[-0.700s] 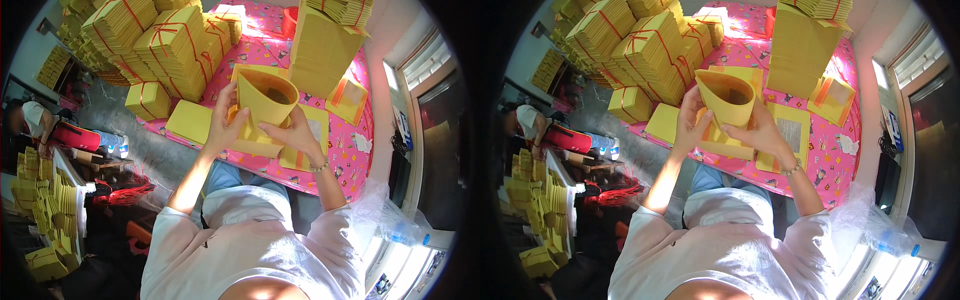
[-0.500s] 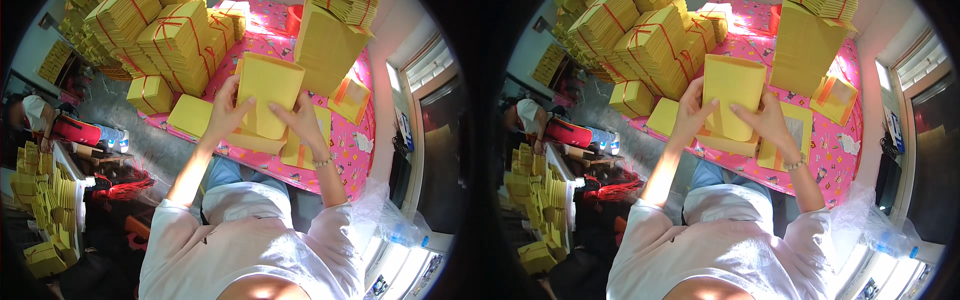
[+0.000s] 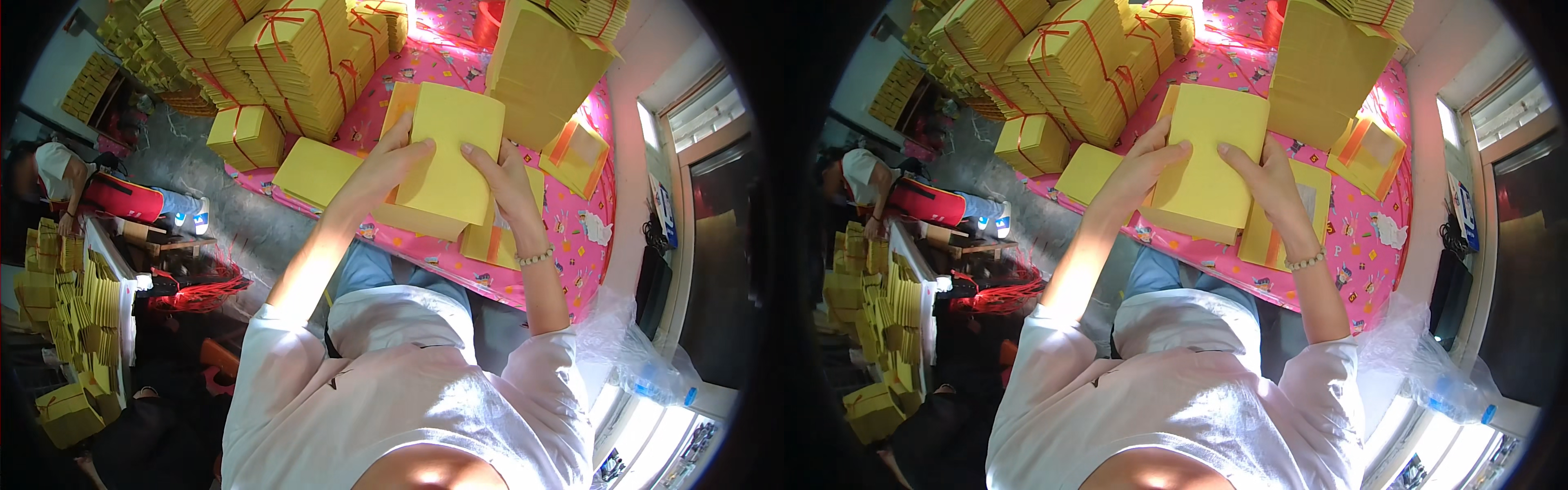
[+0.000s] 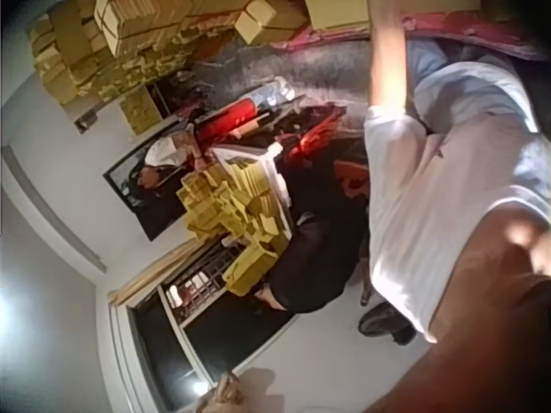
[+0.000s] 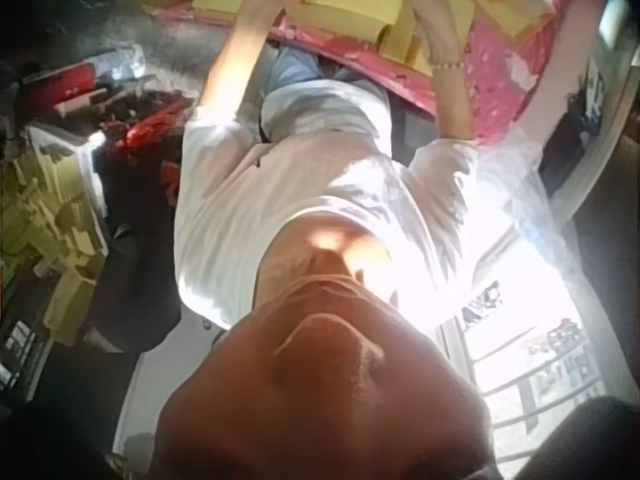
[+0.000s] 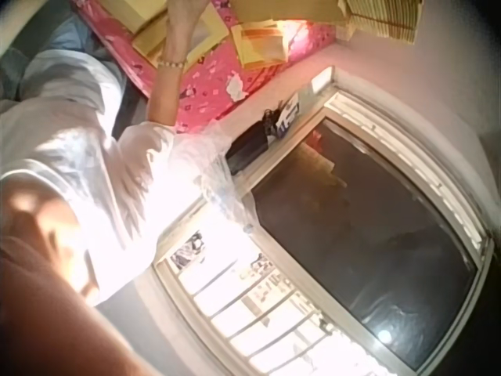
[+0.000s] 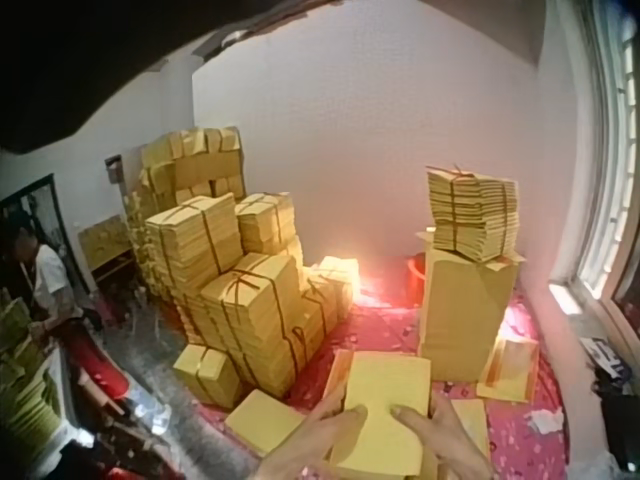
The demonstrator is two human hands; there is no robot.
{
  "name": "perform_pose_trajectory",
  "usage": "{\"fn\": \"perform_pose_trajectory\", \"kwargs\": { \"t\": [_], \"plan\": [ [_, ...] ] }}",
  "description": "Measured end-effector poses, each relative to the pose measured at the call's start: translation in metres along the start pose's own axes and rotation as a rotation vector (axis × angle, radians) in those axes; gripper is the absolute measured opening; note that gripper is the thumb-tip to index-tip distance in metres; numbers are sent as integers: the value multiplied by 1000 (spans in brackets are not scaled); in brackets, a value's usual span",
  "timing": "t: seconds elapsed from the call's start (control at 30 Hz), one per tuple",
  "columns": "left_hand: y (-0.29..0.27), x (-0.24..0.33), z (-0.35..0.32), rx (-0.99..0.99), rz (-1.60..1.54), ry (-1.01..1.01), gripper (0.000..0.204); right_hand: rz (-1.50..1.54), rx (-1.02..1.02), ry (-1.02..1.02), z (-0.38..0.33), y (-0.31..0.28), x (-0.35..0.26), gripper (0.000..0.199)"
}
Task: The person repeatedly picks up a yellow paper sheet and inserts it into a yellow paper pack with a clear window. The person then places the completed pack onto a stack on the table. The task involves repetitive manual assembly of paper products.
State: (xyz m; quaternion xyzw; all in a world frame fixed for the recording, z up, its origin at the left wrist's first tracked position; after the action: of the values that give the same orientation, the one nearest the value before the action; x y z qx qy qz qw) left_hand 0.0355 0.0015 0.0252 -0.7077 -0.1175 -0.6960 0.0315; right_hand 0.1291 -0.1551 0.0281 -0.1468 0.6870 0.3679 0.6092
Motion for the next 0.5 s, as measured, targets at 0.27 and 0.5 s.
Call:
{"fn": "perform_pose_trajectory", "kwargs": {
  "t": [0.27,0.5],
  "plan": [
    [2,3,-5,31,77,-7,42,-10,2,-3,-3,2,1,40],
    [20,8,-21,131,11,148,37,-102,-26,-195,-13,7,5,55]
  ]
}}
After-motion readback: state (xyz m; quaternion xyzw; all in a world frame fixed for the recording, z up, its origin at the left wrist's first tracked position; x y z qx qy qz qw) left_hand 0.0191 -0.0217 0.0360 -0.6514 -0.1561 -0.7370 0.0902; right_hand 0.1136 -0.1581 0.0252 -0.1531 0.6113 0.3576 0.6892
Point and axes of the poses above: each hand's wrist, its own z-axis towards the middle knuckle, its own y-axis out of the palm, x = y × z, the point moved 2 cm from there along z, towards the middle knuckle, and after that the axes turned 11 degrees about z, right-handed, at the moved point
